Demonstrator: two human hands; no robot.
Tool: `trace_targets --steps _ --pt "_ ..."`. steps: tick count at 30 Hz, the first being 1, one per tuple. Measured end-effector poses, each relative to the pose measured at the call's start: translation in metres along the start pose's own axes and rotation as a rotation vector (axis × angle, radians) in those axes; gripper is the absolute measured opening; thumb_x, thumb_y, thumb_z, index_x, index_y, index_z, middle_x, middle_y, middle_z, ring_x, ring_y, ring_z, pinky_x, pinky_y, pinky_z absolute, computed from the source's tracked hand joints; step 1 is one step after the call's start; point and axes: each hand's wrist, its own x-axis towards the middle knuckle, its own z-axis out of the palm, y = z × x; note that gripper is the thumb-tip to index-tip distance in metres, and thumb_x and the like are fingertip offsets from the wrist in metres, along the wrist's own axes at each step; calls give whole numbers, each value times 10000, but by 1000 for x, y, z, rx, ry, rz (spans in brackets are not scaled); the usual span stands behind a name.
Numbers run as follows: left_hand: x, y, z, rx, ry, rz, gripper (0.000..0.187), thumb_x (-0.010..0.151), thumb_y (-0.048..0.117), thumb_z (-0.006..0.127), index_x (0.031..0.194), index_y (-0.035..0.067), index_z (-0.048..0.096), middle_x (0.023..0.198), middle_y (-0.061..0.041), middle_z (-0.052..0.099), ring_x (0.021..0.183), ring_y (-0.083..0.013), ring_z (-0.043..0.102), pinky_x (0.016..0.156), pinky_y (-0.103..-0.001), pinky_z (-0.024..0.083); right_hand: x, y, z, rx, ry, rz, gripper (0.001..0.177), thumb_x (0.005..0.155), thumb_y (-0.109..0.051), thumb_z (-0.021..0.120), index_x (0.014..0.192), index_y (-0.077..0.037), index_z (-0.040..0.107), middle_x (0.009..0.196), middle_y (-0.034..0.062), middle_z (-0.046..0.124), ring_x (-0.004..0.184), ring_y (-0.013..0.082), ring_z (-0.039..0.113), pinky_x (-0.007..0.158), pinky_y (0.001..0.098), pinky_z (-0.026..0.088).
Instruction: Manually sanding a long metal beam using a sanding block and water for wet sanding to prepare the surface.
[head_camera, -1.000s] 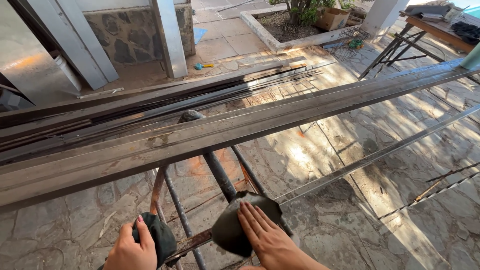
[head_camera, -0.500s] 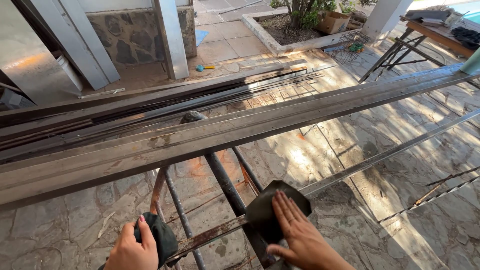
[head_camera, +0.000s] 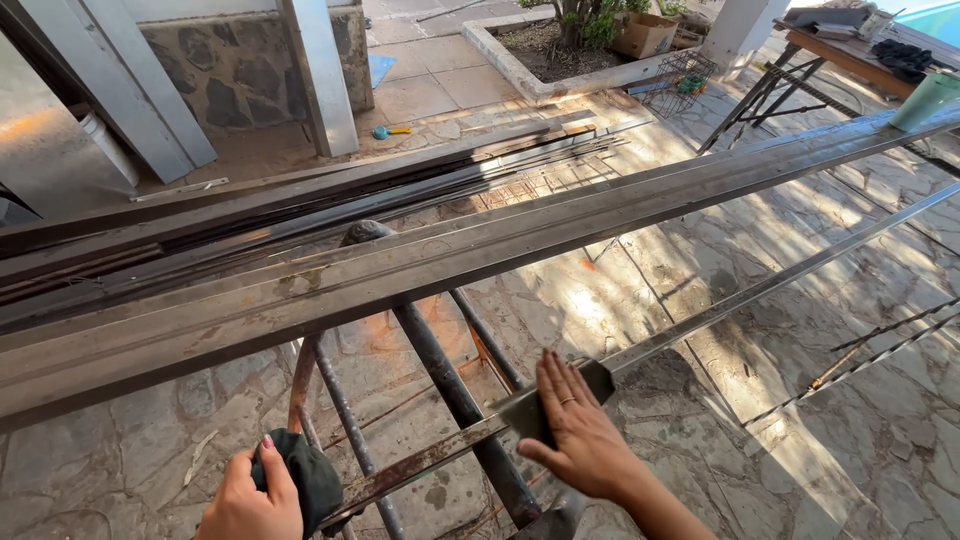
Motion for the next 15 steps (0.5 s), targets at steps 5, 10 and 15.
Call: trace_targets --steps 5,10,15 --pt "1 -1 8 -90 32 4 349 1159 474 620 926 235 722 633 -33 613 548 -230 574 542 -341 426 -29 15 6 -2 42 -73 1038 797 -782 85 1490 -51 -162 1579 180 -229 1475 252 -176 1178 379 -97" --pt "-1 4 -3 -77 12 -25 349 1157 498 617 932 253 726 647 -16 638 557 -221 599 545 -338 444 -6 40 2 -60 81 155 1013 828 -755 179 1488 -93 -209 1589 116 -257 1474 219 -205 1176 352 -113" --pt "0 0 1 -81 19 -9 356 1166 485 611 920 246 706 620 -15 593 540 -214 565 540 -331 412 -29 17 16 24 86 -4 1080 746 -812 87 1490 -69 -162 1585 160 -215 1487 248 -155 1167 394 -74"
